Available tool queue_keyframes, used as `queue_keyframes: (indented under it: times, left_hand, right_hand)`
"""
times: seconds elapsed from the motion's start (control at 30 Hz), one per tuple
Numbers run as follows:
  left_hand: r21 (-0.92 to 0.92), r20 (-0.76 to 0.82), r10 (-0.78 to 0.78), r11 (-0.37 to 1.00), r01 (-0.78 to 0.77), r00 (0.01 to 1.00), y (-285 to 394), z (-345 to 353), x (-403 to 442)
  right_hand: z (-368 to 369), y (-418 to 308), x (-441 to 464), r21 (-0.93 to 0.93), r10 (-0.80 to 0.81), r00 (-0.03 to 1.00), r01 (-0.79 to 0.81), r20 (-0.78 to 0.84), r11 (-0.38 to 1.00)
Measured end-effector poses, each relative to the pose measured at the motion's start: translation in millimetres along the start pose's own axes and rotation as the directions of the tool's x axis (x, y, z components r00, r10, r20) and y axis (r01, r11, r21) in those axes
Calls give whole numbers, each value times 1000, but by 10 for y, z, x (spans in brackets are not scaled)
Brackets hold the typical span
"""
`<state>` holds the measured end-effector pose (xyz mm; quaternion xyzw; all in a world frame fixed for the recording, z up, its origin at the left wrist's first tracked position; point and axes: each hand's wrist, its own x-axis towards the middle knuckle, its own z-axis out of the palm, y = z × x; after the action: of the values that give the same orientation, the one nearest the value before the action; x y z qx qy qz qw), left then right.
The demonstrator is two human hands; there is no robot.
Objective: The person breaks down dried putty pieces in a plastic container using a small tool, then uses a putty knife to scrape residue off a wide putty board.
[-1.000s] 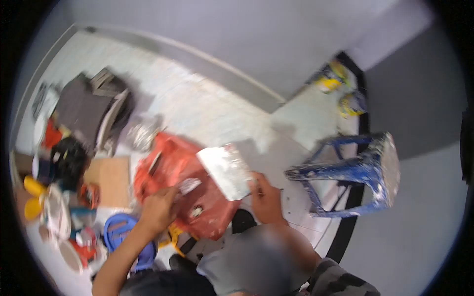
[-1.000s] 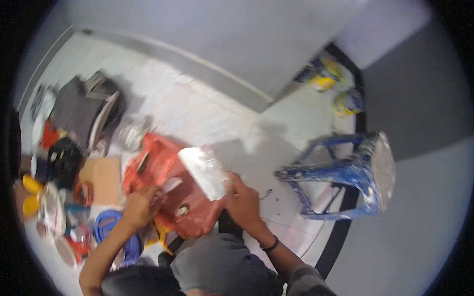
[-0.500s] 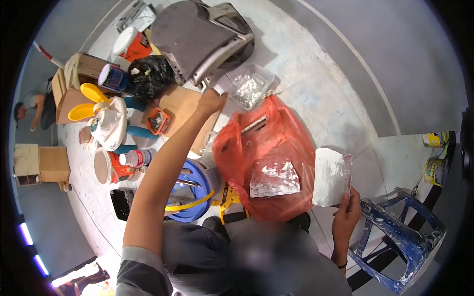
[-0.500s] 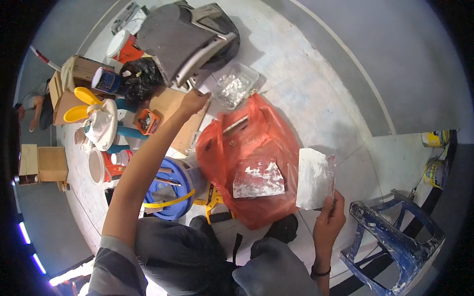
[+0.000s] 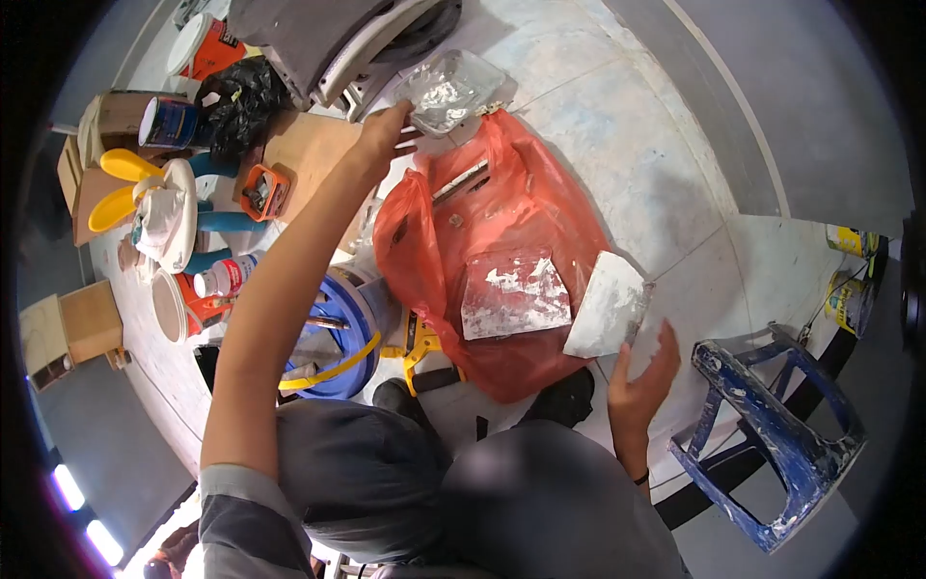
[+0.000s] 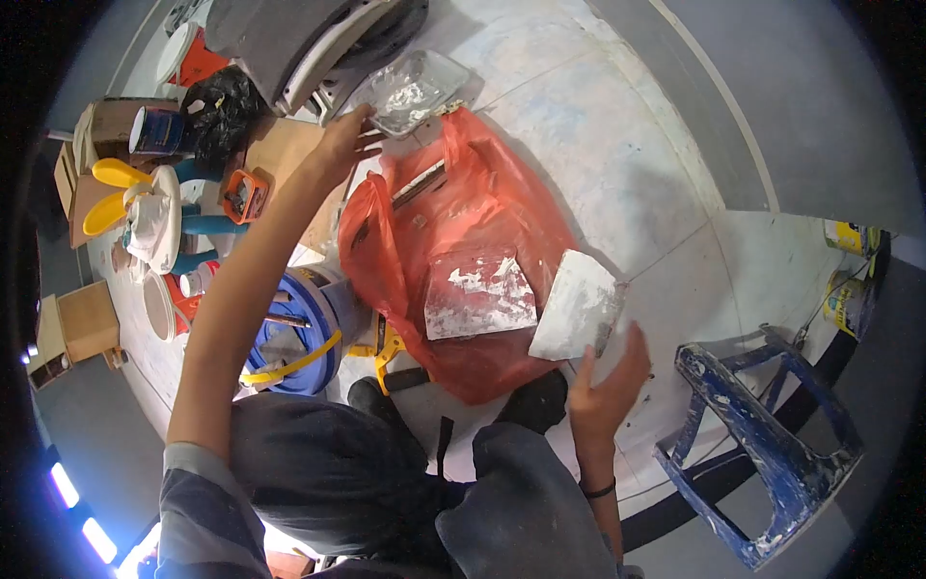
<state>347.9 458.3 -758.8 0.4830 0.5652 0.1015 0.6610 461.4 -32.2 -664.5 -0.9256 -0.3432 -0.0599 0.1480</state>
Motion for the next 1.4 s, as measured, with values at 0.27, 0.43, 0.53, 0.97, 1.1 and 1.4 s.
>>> queue_keyframes:
  times: [0.27, 0.43, 0.53, 0.97, 1.1, 1.4]
  left_hand:
    - [-4, 78, 287, 958, -288, 955, 501, -381, -1109]
    - [199, 83, 307, 927, -318, 948, 653, -630, -1996]
    - [3, 153, 310, 949, -314, 938, 613, -613, -2612]
    - [-42, 466, 223, 972, -230, 856, 424, -275, -3113]
    - [-2, 440, 263, 956, -292, 858, 333, -293, -3063]
    - [72, 444, 247, 948, -310, 861, 409, -329, -3116]
  right_hand:
    - [729, -855, 351, 286, -264, 878, 154, 398, 946]
    - [709, -917, 352, 363, -92, 847, -124, 524, 923]
    - [570, -616, 347, 636, -161, 712, -473, 683, 609]
    - [-1863, -987, 813, 795, -162, 984, 159, -77, 586]
    - [-1922, -1172, 899, 684, -346, 936, 291, -60, 669]
    - [-1948, -1188, 892, 675, -433, 900, 343, -39, 653]
